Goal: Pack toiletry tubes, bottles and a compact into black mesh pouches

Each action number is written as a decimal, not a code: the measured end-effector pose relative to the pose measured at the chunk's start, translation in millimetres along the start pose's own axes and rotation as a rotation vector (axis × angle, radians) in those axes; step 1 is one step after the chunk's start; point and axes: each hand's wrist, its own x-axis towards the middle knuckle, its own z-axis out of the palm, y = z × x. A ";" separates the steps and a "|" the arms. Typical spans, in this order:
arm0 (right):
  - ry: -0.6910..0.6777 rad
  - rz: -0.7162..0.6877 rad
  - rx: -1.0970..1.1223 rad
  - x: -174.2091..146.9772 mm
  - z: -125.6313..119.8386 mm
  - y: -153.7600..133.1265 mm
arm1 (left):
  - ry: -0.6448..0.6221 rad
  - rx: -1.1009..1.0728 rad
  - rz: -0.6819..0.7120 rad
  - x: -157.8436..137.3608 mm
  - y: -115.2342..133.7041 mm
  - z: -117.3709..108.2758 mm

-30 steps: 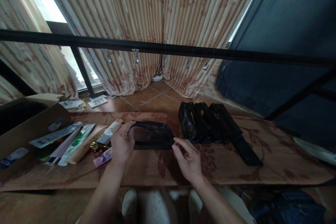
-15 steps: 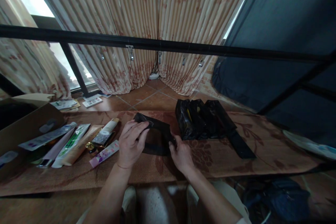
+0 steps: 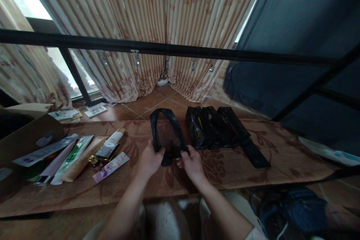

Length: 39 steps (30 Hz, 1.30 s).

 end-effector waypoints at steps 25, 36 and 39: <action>0.000 -0.692 -0.314 -23.7 -23.0 -32.4 | -0.461 -0.423 -0.156 -0.3 12.1 -40.0; -0.170 -0.777 -0.459 -23.9 -23.1 -33.1 | -0.117 -0.371 0.126 15.3 8.1 -23.0; -0.228 -0.796 -0.498 -22.1 -20.9 -30.3 | -0.048 -0.276 0.170 19.0 0.5 -21.1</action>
